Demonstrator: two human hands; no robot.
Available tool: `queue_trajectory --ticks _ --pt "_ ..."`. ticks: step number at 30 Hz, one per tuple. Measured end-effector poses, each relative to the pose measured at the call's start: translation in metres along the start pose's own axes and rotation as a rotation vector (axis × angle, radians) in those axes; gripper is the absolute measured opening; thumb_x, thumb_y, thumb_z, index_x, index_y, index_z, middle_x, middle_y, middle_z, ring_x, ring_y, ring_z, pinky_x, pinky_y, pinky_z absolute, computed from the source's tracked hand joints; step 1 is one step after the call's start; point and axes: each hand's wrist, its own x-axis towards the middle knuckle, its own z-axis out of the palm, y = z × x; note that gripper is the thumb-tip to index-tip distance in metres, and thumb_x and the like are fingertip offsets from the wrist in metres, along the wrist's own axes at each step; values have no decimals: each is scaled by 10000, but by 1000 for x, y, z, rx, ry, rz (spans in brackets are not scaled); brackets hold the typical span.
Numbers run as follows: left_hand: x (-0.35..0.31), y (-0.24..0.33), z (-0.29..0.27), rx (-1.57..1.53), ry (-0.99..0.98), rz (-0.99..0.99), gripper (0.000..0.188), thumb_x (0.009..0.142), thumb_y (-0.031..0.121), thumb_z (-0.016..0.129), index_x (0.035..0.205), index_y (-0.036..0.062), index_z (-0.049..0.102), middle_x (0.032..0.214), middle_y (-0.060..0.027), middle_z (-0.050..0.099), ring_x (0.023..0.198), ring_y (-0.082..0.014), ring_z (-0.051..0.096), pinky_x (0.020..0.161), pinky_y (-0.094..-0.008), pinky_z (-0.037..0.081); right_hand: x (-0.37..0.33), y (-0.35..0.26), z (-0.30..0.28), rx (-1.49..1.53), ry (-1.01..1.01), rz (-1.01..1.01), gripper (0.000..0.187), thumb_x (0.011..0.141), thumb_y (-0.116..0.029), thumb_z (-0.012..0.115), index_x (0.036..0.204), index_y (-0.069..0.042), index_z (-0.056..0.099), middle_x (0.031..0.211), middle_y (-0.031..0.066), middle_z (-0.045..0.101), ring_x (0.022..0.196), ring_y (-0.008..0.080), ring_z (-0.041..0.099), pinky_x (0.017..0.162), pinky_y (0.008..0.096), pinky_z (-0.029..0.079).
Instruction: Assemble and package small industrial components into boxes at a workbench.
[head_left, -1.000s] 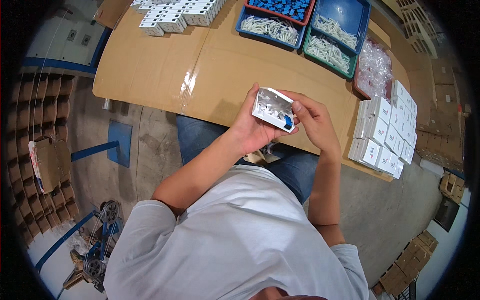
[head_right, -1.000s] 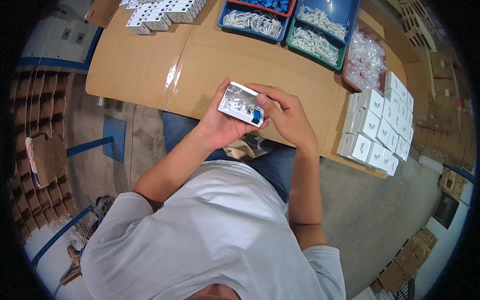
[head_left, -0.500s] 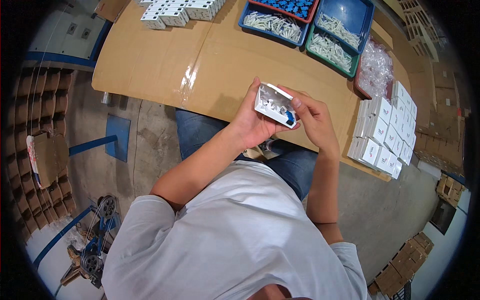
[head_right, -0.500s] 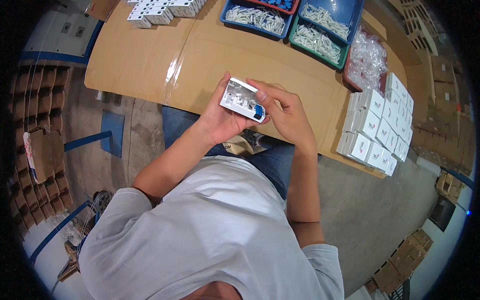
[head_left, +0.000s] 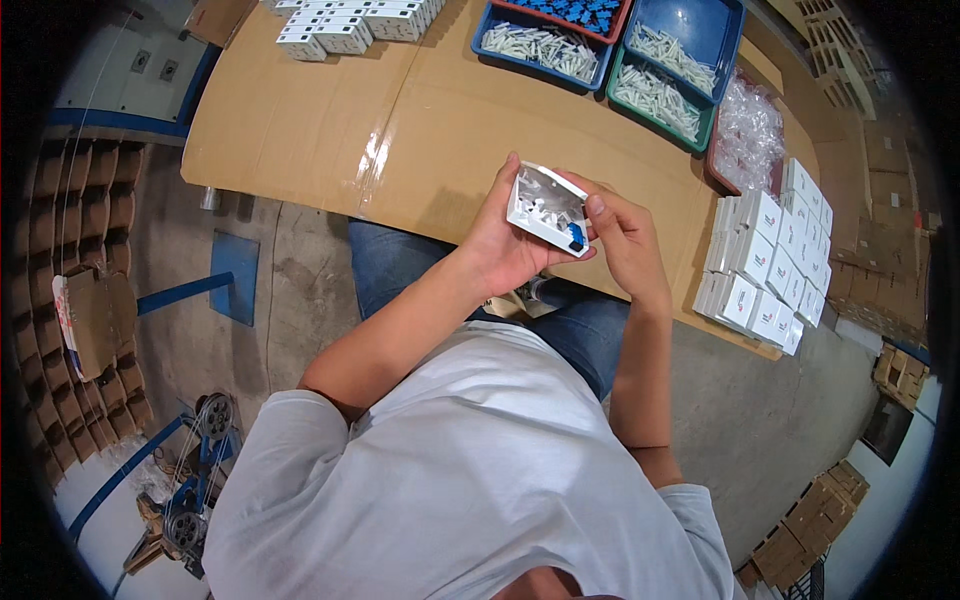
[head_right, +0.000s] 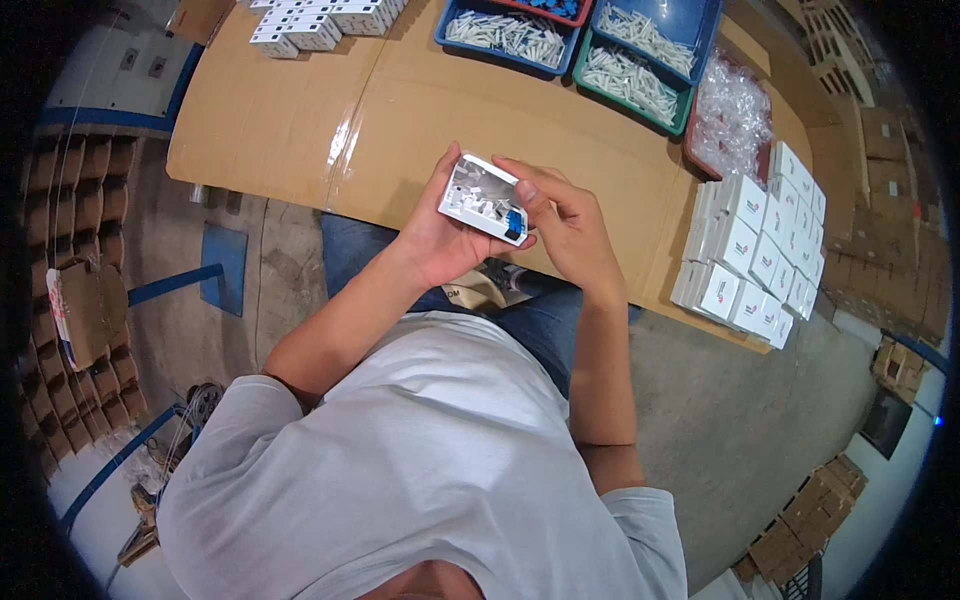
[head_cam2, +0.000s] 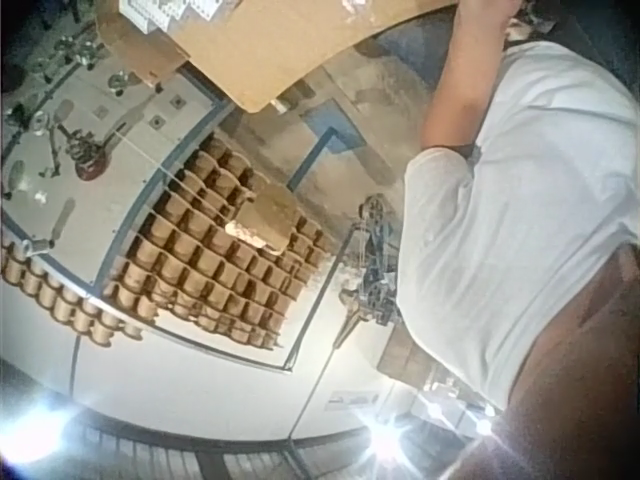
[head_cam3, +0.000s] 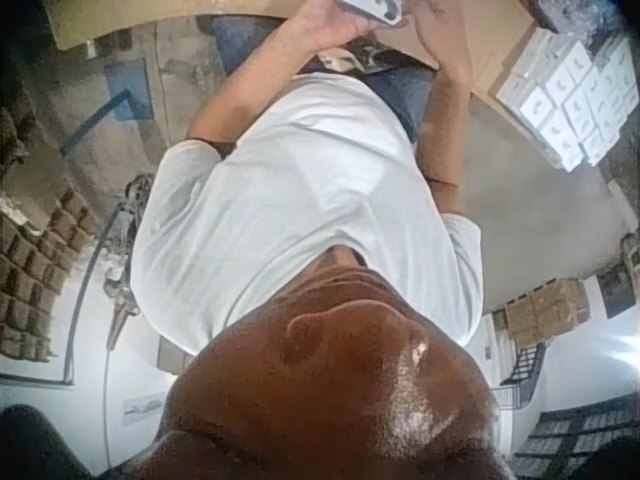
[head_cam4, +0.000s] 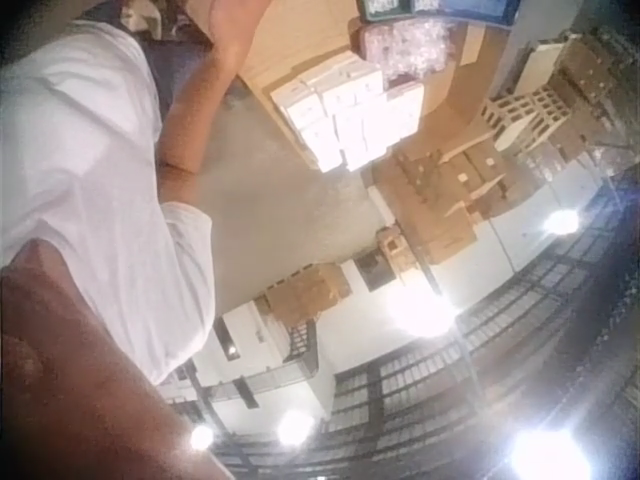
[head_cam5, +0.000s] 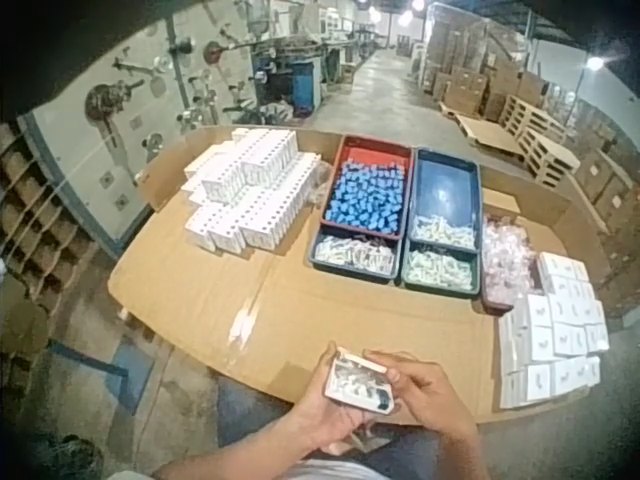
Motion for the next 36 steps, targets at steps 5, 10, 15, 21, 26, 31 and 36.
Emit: queue_trajectory --ticks 5,10,15,21,26,31,36 --pt "1 -1 -2 18 -29 -5 673 1000 677 420 1302 96 571 1250 -153 660 1072 -331 695 942 -575 577 -1 2 -1 0 0 -22 375 1062 -292 563 1310 -37 682 1242 104 678 1103 168 612 953 292 476" --pt "0 -1 2 6 -4 -3 687 1001 679 411 1324 89 554 1273 -163 647 1106 -337 681 961 -578 566 0 5 -3 15 -7 -22 379 1061 -299 566 1309 -37 682 1249 109 673 1127 173 610 976 297 470" --pt "4 -2 -10 -8 -4 -8 721 1004 682 396 1374 75 518 1294 -168 636 1128 -346 672 976 -575 560 1 11 1 6 7 -58 381 1055 -317 575 1284 -38 699 1249 124 682 1160 196 603 1001 323 465" --pt "2 -1 -13 -8 2 -26 740 1003 685 391 1394 66 500 1323 -177 620 1143 -358 663 993 -573 549 3 10 -1 36 -24 -20 361 1046 -303 589 1264 -43 712 1233 125 695 1178 212 599 1022 334 453" --pt "2 -1 -17 -17 -5 -45 743 1002 690 386 1398 72 498 1319 -182 620 1150 -357 655 1006 -571 540 5 11 -4 -27 -68 -50 351 1042 -287 592 1256 -36 714 1249 128 694 1183 221 598 1033 345 448" --pt "3 -4 -15 -45 3 -29 752 999 702 377 1390 72 501 1329 -178 609 1163 -356 646 1015 -572 534 8 14 -3 -13 -94 -69 343 1042 -274 591 1237 -21 715 1262 126 694 1197 222 597 1041 347 448" --pt "4 -1 -14 -23 46 -21 766 995 715 355 1385 71 497 1339 -173 598 1179 -355 635 1024 -575 528 9 10 -2 64 -92 17 367 1054 -281 575 1237 11 703 1247 110 699 1154 191 620 1004 313 472"
